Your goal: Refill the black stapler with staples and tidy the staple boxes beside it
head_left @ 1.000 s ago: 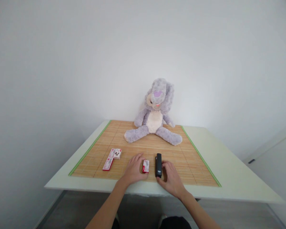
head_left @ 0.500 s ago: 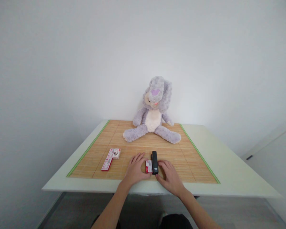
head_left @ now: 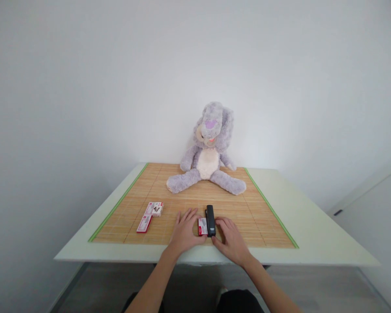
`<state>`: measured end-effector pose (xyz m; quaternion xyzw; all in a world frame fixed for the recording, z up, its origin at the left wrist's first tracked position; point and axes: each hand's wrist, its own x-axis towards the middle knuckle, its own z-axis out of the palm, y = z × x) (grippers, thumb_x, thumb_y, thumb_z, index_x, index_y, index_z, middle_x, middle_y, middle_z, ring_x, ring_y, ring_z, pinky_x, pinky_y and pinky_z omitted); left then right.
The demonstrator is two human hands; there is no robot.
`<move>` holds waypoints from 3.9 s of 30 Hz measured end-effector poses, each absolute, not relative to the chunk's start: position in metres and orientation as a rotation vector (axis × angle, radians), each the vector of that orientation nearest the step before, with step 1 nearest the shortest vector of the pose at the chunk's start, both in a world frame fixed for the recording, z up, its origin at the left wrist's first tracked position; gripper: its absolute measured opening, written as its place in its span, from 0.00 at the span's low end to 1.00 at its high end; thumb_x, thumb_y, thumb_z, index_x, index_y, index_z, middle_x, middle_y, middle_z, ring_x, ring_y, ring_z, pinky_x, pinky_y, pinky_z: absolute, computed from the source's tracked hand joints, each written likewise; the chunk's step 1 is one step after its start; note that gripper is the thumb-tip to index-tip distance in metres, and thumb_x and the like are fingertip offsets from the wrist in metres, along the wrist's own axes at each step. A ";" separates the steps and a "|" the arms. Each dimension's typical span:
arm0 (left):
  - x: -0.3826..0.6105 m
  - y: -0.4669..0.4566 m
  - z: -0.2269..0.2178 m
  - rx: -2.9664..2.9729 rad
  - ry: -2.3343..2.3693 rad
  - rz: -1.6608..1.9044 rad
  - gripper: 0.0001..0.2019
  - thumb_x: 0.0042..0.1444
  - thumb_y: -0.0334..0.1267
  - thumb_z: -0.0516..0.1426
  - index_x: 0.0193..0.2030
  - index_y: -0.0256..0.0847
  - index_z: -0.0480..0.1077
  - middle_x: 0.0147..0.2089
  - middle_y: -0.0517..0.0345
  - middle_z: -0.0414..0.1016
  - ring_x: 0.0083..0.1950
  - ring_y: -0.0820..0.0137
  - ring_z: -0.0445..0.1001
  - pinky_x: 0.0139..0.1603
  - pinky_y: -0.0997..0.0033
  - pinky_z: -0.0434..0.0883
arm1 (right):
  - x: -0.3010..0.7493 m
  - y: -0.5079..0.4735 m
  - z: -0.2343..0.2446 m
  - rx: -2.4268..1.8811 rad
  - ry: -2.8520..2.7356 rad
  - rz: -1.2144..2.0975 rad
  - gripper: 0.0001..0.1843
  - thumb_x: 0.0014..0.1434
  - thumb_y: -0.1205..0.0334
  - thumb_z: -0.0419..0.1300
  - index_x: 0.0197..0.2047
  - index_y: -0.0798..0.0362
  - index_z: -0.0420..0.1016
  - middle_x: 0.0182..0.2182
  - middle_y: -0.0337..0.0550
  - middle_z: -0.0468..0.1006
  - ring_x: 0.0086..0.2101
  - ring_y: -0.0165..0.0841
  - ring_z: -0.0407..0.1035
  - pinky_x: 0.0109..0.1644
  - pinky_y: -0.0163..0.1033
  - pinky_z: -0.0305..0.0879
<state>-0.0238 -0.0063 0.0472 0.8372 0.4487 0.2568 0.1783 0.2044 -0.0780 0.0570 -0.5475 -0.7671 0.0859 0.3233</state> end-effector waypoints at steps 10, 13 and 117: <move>-0.025 -0.007 0.048 2.341 1.215 0.748 0.36 0.45 0.48 0.70 0.63 0.53 0.69 0.77 0.53 0.56 0.77 0.52 0.54 0.77 0.41 0.43 | 0.206 -0.077 0.056 -1.436 -2.002 0.218 0.23 0.58 0.59 0.64 0.57 0.45 0.69 0.56 0.48 0.74 0.57 0.47 0.67 0.63 0.55 0.64; -0.026 -0.008 0.050 2.253 1.189 0.888 0.36 0.50 0.53 0.68 0.66 0.51 0.66 0.77 0.52 0.55 0.76 0.56 0.56 0.76 0.48 0.53 | 0.207 -0.078 0.055 -1.411 -1.991 0.222 0.25 0.57 0.59 0.65 0.58 0.45 0.68 0.56 0.49 0.74 0.57 0.47 0.67 0.64 0.56 0.64; 0.012 -0.074 0.059 2.130 1.737 1.120 0.18 0.72 0.45 0.49 0.57 0.52 0.78 0.58 0.58 0.80 0.64 0.58 0.69 0.70 0.50 0.58 | 0.208 -0.075 0.053 -1.373 -1.936 0.267 0.17 0.55 0.60 0.69 0.47 0.46 0.72 0.46 0.45 0.78 0.47 0.44 0.71 0.54 0.51 0.68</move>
